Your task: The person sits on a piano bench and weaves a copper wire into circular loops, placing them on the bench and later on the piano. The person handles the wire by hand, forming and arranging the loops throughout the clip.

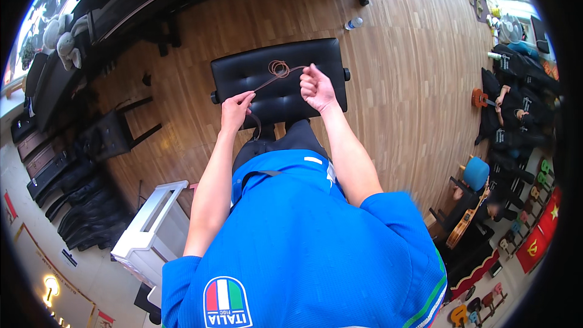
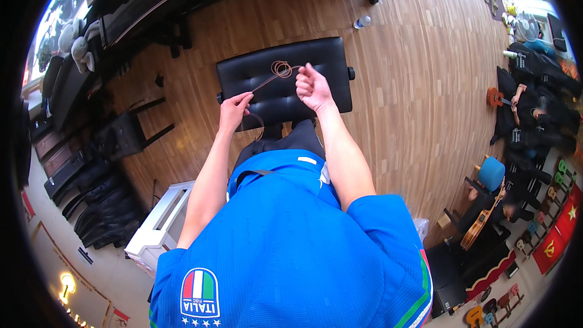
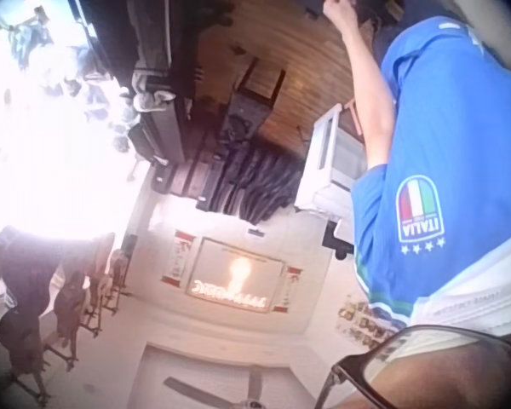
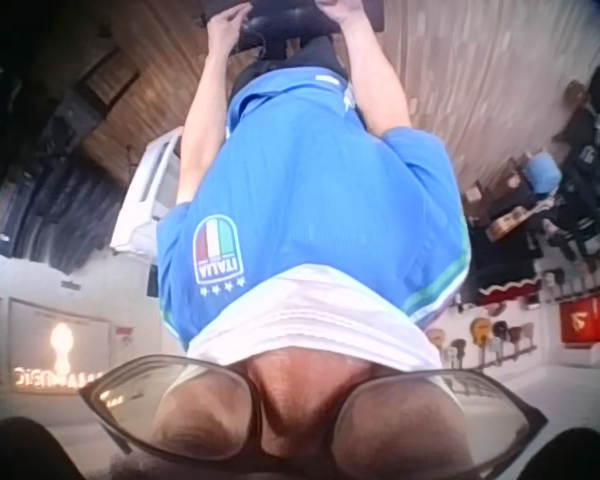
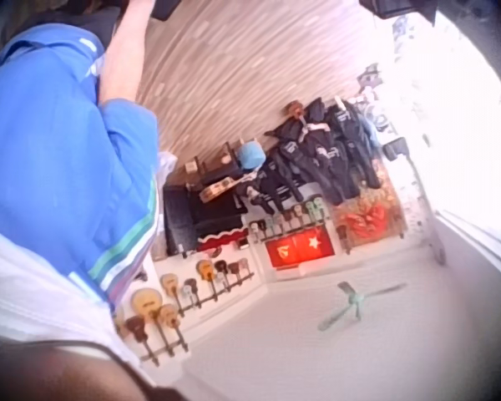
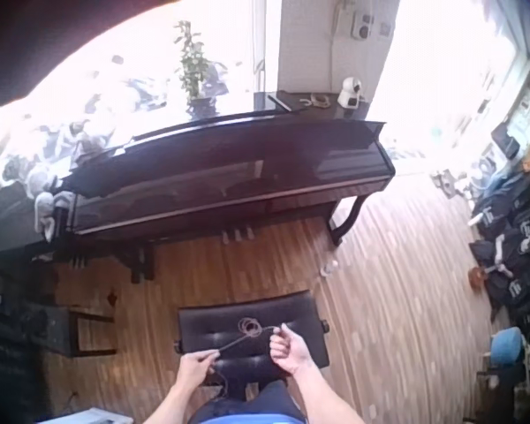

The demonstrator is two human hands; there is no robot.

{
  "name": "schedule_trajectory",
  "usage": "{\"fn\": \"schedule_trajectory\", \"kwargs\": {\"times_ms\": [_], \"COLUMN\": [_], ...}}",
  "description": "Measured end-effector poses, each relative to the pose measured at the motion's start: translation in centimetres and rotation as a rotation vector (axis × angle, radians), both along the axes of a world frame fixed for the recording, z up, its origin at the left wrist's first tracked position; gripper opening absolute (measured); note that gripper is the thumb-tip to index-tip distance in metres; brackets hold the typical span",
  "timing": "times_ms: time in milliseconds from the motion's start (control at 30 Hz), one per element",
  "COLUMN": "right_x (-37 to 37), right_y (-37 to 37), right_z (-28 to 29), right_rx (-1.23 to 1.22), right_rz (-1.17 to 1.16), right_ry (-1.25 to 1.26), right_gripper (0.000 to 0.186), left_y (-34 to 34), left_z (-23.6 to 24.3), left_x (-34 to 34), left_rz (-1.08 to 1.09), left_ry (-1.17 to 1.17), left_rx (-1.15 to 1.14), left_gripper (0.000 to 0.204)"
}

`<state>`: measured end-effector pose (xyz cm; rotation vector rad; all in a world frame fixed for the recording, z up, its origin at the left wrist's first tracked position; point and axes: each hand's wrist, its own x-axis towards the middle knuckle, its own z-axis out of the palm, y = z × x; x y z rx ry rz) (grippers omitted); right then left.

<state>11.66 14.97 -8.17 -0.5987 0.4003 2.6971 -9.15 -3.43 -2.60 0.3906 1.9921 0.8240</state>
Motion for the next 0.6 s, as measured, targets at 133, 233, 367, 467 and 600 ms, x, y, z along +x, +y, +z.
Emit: {"fn": "schedule_trajectory", "kwargs": {"times_ms": [133, 233, 367, 467, 600], "right_x": [-1.8, -4.9, -7.8, -7.4, -6.6], "right_y": [-0.2, -1.8, -5.7, -7.0, -5.3], "right_z": [1.3, 3.2, 4.5, 3.5, 4.7], "right_rx": [0.062, 0.400, 0.975, 1.676, 1.538], "right_rz": [-0.081, 0.093, 0.368, 0.552, 0.967], "right_ry": [-0.095, -0.333, -0.609, -0.670, -0.553], "right_gripper": [0.029, 0.030, 0.026, 0.027, 0.030], "left_y": [-0.7, -0.3, 1.0, 1.0, -0.2], "left_z": [-0.6, -0.2, 2.2, 2.3, 2.6], "left_x": [0.1, 0.5, 1.6, 1.5, -0.4], "left_rz": [-0.138, -0.381, -0.591, -0.599, -0.524], "left_ry": [0.189, 0.248, 0.180, 0.108, -0.004], "left_rx": [0.037, 0.023, -0.076, -0.036, -0.053], "left_gripper": [0.024, 0.026, 0.024, 0.024, 0.030]}}
